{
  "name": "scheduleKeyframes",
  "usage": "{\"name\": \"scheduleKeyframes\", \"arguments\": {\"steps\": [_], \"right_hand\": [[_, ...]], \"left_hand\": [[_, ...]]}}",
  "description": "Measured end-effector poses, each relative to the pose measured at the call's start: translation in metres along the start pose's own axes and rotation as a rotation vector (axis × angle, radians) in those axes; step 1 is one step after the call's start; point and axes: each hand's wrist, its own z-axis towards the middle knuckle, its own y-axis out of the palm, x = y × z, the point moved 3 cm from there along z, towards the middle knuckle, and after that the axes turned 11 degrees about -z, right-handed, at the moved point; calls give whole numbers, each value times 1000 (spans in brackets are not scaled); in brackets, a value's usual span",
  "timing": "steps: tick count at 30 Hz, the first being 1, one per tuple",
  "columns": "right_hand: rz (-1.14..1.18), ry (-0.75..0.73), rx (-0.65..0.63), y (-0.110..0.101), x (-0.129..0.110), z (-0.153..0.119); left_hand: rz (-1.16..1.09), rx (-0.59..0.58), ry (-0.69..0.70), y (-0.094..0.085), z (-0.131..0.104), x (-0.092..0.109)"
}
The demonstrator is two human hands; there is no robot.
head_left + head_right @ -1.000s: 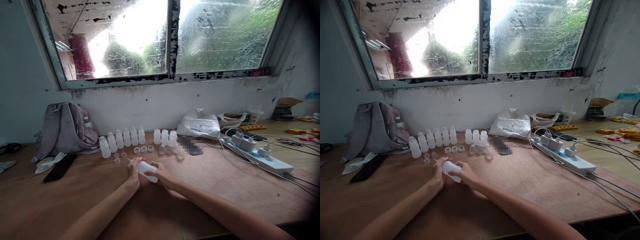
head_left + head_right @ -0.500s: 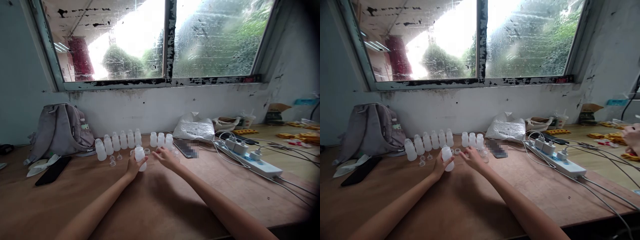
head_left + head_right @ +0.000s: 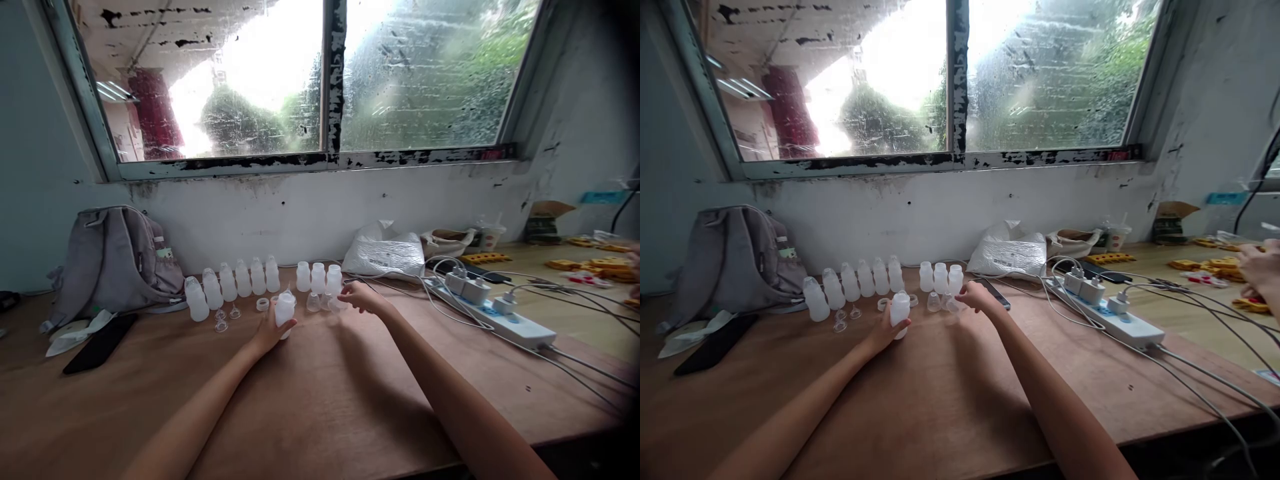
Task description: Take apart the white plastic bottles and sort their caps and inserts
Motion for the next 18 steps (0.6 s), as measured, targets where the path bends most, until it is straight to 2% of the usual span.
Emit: {"name": "scheduleKeyframes", "arguments": {"steps": [5,8,11,14,18], "right_hand": [[653,-324,-37,-7,-12,-5],[835,-436,-52,-9,-20,-9],[870,-514,-37,-10,-28,-12],[838,-556,-8,-7,-33,-12],[733,-542,-7,-1,-36,-11]], "left_hand": [[31,-62,67,-1,-7,17],[-61,-58,-27,-2,-9,19],[-175,-67,-105,-4,-9,18],[-200,-110,-98,-4,-8,20],[-184,-120,-98,-4,-7,21]]}}
